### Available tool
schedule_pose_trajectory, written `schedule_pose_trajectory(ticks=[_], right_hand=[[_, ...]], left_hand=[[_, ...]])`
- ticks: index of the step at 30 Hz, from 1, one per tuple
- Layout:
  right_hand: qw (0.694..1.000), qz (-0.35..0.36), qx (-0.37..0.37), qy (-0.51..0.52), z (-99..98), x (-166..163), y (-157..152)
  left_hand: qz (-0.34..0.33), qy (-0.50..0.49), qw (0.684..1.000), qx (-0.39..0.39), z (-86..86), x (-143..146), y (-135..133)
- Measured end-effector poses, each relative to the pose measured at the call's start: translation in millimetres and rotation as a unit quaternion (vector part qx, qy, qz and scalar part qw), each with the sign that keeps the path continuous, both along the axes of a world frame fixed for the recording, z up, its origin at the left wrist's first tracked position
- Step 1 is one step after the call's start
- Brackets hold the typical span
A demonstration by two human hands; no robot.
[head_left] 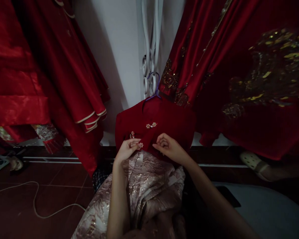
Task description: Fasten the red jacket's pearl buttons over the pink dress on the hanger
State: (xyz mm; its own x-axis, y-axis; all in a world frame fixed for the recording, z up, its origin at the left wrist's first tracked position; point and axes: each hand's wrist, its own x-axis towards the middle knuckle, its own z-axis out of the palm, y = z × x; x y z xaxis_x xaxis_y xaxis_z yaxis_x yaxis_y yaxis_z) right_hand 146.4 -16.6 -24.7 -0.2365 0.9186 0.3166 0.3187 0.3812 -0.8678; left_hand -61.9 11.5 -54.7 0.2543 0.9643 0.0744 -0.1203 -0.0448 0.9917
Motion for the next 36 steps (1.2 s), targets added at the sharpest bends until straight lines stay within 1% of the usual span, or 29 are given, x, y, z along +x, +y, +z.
schedule_pose_trajectory(ticks=[1,3,6,8,10,12,13,15,16,17,18,19,22,24,29,33,36], right_hand=[[1.000,0.012,-0.007,-0.001,1.0,-4,-3],[1.000,0.018,-0.016,0.000,-0.1,-15,-8],[1.000,-0.002,-0.019,0.004,-7.9,-28,-11],[1.000,-0.009,-0.021,0.005,-13.5,-33,-9],[1.000,-0.012,-0.018,0.007,-17.1,-34,-7],[1.000,-0.017,-0.014,0.004,-18.2,-32,-4],[1.000,-0.023,-0.013,0.002,-18.1,-30,-3],[0.999,-0.037,-0.014,-0.002,-16.7,-27,-2],[0.999,-0.043,-0.017,-0.003,-15.7,-26,-2],[0.999,-0.047,-0.019,-0.005,-14.8,-24,-2],[0.999,-0.047,-0.021,-0.008,-14.1,-23,-1],[0.999,-0.043,-0.024,-0.013,-13.7,-23,-1],[0.999,-0.026,-0.030,-0.028,-15.8,-20,1],[0.999,-0.022,-0.031,-0.026,-19.5,-19,4],[0.999,-0.029,-0.004,0.019,-29.1,-25,24],[0.999,-0.034,0.013,0.031,-33.2,-40,48],[0.998,-0.047,0.035,0.037,-34.8,-51,61]], left_hand=[[-0.010,0.007,1.000,0.005,3.8,-3,-3],[-0.056,0.016,0.998,0.009,11.8,-7,-9],[-0.131,0.028,0.991,-0.008,21.4,-11,-19],[-0.149,0.039,0.988,-0.021,23.6,-13,-22],[-0.145,0.050,0.988,-0.023,21.3,-16,-21],[-0.117,0.065,0.991,-0.004,14.6,-20,-14],[-0.082,0.074,0.994,0.017,9.8,-21,-9],[0.032,0.088,0.993,0.075,-1.6,-24,2],[0.094,0.092,0.986,0.104,-7.6,-25,8],[0.140,0.094,0.977,0.128,-13.6,-25,13],[0.163,0.095,0.971,0.144,-19.1,-25,17],[0.164,0.096,0.969,0.155,-23.9,-24,20],[0.122,0.098,0.971,0.183,-33.2,-18,25],[0.126,0.097,0.967,0.198,-35.5,-12,26],[0.145,0.069,0.968,0.195,-36.4,-3,28],[0.162,0.030,0.969,0.186,-34.4,-2,28],[0.177,0.028,0.965,0.192,-30.3,1,26]])
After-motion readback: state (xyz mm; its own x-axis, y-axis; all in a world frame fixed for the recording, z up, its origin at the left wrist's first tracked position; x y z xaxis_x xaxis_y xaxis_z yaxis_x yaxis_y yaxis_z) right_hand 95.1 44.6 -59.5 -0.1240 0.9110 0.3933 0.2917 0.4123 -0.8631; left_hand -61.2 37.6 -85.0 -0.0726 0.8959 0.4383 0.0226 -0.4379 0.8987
